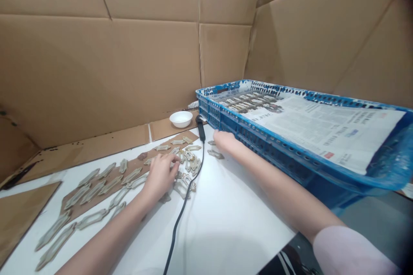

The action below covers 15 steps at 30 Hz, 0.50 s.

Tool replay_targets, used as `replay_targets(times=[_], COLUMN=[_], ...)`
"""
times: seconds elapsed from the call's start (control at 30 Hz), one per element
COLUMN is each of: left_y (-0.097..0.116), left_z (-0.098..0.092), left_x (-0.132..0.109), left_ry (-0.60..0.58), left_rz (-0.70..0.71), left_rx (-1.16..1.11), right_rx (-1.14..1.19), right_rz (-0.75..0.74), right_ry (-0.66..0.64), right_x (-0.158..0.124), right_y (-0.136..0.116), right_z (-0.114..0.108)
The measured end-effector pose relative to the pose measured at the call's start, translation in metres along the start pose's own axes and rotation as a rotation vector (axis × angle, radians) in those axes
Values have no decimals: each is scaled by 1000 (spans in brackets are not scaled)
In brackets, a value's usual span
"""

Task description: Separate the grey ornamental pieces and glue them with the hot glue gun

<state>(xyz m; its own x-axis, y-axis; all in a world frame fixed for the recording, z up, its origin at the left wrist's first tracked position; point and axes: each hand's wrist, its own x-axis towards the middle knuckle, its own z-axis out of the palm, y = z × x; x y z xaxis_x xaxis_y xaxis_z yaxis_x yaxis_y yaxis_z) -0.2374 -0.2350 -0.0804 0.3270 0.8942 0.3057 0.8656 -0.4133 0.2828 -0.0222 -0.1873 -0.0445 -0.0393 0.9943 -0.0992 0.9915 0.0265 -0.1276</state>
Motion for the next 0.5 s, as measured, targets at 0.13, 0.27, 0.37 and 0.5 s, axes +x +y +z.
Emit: replay_targets(times=[0.13,0.27,0.37,0.5], left_y=[4,7,11,21], left_z=[0,5,6,3], left_x=[16,32,35,32], left_ry=[-33,-76,-113,-139], left_rz=[7,-3,-10,-47], left_rx=[132,197,234,267], right_rx=[326,643,802,1089], right_rz=[-96,-175,-194,-192], right_ry=[73,-102,-234,-361], right_x=[-20,-35,-41,-47], right_y=[2,-3,-7,-7], right_z=[1,17,24,20])
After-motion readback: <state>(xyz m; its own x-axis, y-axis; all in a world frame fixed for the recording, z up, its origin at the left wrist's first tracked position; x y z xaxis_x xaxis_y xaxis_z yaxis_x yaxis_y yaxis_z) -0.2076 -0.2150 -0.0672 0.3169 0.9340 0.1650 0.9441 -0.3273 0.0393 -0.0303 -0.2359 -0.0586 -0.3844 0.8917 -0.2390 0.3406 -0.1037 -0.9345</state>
